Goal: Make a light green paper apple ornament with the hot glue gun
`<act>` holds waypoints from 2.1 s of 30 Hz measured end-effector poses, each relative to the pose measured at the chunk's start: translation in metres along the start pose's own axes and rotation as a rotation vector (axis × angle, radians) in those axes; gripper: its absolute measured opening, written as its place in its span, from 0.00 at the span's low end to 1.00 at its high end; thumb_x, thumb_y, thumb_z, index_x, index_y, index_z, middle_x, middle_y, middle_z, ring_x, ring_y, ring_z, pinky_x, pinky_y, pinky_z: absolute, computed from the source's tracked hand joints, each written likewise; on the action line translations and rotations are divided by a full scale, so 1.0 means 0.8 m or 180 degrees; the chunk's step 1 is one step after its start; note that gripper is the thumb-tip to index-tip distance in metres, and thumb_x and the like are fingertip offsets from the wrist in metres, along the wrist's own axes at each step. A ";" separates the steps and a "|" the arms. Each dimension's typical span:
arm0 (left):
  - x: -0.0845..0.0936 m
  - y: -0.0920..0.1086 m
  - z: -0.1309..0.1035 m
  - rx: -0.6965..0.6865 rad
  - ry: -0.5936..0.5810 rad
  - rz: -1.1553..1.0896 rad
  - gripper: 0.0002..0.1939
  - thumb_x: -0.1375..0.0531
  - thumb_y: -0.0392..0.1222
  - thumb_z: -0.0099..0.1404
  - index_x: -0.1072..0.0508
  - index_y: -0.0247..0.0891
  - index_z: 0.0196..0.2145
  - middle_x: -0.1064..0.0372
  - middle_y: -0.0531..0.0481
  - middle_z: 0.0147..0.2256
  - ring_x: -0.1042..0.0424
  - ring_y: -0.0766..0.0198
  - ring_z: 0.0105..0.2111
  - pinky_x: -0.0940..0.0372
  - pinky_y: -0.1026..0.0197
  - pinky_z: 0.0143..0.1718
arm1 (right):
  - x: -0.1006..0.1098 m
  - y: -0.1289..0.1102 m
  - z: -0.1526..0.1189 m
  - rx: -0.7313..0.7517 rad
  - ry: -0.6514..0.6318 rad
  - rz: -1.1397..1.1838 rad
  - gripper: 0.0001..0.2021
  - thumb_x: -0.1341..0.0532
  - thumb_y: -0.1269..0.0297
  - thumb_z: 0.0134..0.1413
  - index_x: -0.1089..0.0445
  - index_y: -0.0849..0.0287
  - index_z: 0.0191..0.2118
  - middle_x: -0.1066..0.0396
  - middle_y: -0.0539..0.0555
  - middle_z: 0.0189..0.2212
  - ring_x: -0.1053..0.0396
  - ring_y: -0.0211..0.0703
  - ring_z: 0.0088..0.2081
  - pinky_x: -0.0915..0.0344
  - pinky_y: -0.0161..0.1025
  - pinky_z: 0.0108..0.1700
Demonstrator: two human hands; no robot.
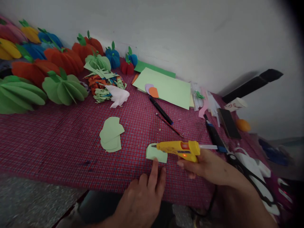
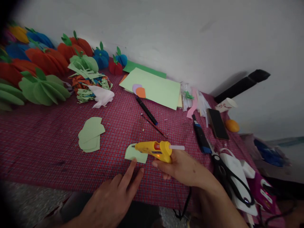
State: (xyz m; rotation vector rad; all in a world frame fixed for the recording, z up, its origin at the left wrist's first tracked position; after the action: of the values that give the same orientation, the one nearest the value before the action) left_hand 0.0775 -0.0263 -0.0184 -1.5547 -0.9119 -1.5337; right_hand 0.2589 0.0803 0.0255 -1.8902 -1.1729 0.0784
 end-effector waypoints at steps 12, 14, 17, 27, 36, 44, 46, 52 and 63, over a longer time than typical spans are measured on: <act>0.003 -0.001 0.001 -0.0046 -0.0003 0.0134 0.25 0.51 0.33 0.63 0.39 0.41 0.57 0.43 0.36 0.58 0.31 0.64 0.25 0.31 0.62 0.19 | 0.009 0.004 -0.003 0.0005 0.0135 0.0138 0.19 0.41 0.54 0.53 0.36 0.59 0.47 0.37 0.48 0.26 0.39 0.31 0.21 0.37 0.31 0.23; 0.002 0.000 0.000 -0.0041 -0.0019 0.0142 0.25 0.51 0.33 0.63 0.40 0.41 0.57 0.44 0.36 0.58 0.31 0.64 0.25 0.31 0.62 0.19 | 0.011 0.001 -0.006 0.0020 0.0122 0.0118 0.20 0.41 0.55 0.53 0.37 0.58 0.49 0.37 0.48 0.27 0.39 0.30 0.21 0.37 0.30 0.23; -0.002 0.000 -0.001 -0.0011 -0.0023 0.0136 0.25 0.50 0.33 0.62 0.40 0.41 0.58 0.45 0.36 0.58 0.31 0.65 0.25 0.31 0.62 0.19 | 0.012 -0.002 -0.010 0.0044 0.0109 0.0042 0.20 0.42 0.55 0.54 0.38 0.58 0.51 0.37 0.47 0.26 0.40 0.29 0.20 0.38 0.29 0.22; 0.004 0.001 0.000 0.0047 -0.0041 0.0170 0.26 0.48 0.31 0.61 0.39 0.42 0.57 0.44 0.36 0.58 0.31 0.65 0.25 0.30 0.61 0.21 | 0.013 0.002 -0.018 -0.0016 0.0150 0.0010 0.19 0.43 0.55 0.55 0.37 0.59 0.50 0.38 0.46 0.22 0.40 0.30 0.20 0.41 0.28 0.21; 0.000 0.001 0.006 0.0217 -0.0347 -0.0353 0.39 0.39 0.50 0.55 0.45 0.34 0.60 0.47 0.35 0.59 0.30 0.62 0.26 0.29 0.58 0.21 | 0.013 0.004 -0.028 -0.0103 0.0185 -0.0046 0.19 0.43 0.53 0.54 0.36 0.60 0.47 0.38 0.46 0.23 0.39 0.31 0.20 0.38 0.30 0.22; 0.009 0.005 0.008 0.0375 -0.0395 -0.0399 0.43 0.42 0.62 0.52 0.43 0.34 0.59 0.45 0.37 0.58 0.29 0.60 0.28 0.29 0.57 0.24 | 0.011 0.016 -0.039 -0.0135 0.0210 -0.0142 0.19 0.44 0.53 0.55 0.35 0.60 0.47 0.39 0.46 0.21 0.38 0.33 0.20 0.37 0.31 0.23; 0.008 0.005 0.008 0.0391 -0.0373 -0.0360 0.43 0.42 0.62 0.53 0.43 0.33 0.59 0.44 0.37 0.58 0.29 0.61 0.27 0.29 0.57 0.24 | 0.010 0.019 -0.042 -0.0165 0.0218 -0.0199 0.19 0.44 0.51 0.55 0.35 0.60 0.46 0.37 0.47 0.22 0.37 0.33 0.21 0.37 0.31 0.24; 0.005 0.007 0.008 0.0385 -0.0356 -0.0322 0.42 0.43 0.61 0.54 0.44 0.32 0.59 0.42 0.37 0.57 0.29 0.61 0.27 0.30 0.57 0.24 | 0.007 0.020 -0.057 -0.0251 0.0175 -0.0233 0.20 0.44 0.50 0.55 0.35 0.59 0.48 0.35 0.48 0.22 0.36 0.34 0.21 0.38 0.31 0.24; 0.009 0.005 0.011 0.0389 -0.0423 -0.0298 0.40 0.43 0.60 0.55 0.44 0.34 0.60 0.43 0.36 0.57 0.29 0.61 0.28 0.30 0.58 0.25 | -0.001 0.013 -0.067 -0.0188 0.0259 -0.0556 0.19 0.45 0.48 0.54 0.31 0.57 0.42 0.33 0.47 0.19 0.35 0.36 0.20 0.40 0.31 0.22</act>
State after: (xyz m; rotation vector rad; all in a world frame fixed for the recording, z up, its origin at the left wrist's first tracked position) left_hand 0.0849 -0.0204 -0.0116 -1.5589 -1.1464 -1.4235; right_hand 0.2907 0.0430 0.0504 -1.8163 -1.2912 -0.1291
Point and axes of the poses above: each hand's wrist, its own z-axis towards the middle knuckle, its own x-axis out of the back of the hand, y = z × x, the point moved 1 cm from there along z, towards the middle knuckle
